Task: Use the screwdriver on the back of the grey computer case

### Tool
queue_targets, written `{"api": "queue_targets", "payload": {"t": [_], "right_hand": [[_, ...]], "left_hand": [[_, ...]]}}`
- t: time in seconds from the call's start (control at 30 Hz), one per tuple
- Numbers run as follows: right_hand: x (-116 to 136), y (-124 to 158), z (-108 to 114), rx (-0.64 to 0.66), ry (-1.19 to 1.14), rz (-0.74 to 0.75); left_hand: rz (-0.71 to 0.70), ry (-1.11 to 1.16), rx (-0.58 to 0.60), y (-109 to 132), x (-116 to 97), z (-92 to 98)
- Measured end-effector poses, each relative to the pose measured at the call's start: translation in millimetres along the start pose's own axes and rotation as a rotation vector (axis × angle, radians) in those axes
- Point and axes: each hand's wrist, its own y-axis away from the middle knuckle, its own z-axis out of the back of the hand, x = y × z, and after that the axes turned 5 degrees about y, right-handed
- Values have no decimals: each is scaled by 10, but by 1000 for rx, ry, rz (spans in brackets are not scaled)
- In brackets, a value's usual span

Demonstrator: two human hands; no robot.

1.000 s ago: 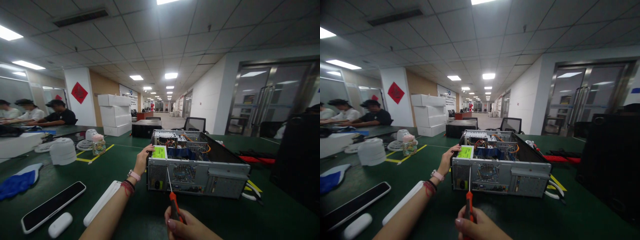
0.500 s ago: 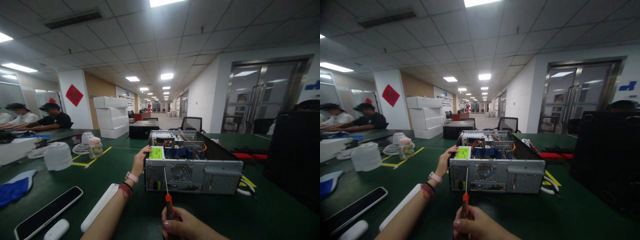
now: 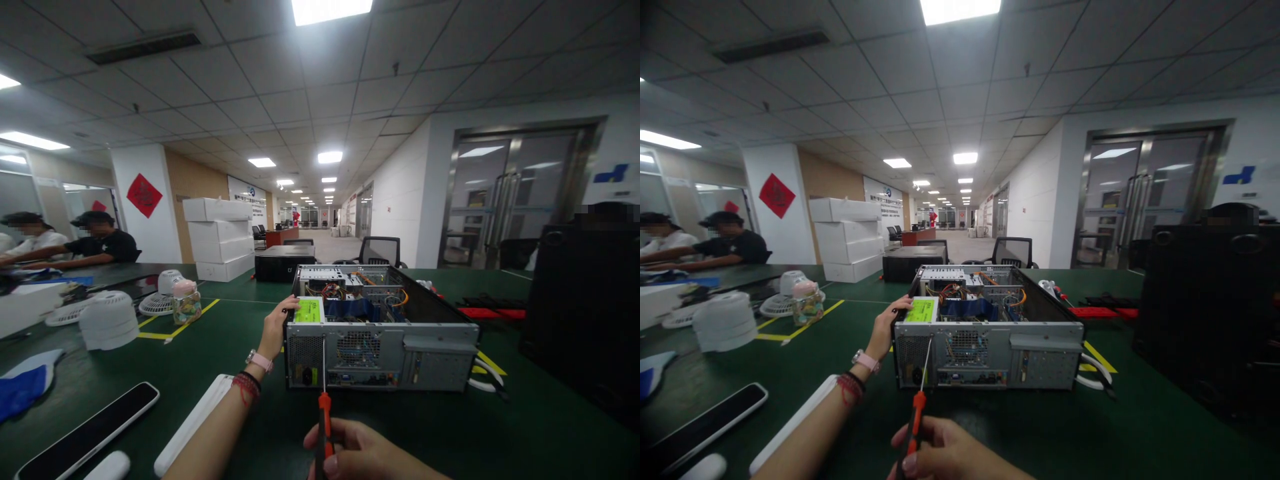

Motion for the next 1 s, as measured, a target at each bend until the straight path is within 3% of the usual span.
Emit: {"api": "queue_targets", "payload": {"t": [0.7,1.0], "right_hand": [[-35,-91,57,-31,85,68],[-70,-147,143,-51,275,120]], "left_hand": [[2,6,1,0,26,-2],[8,30,1,-6,76,-5]]}}
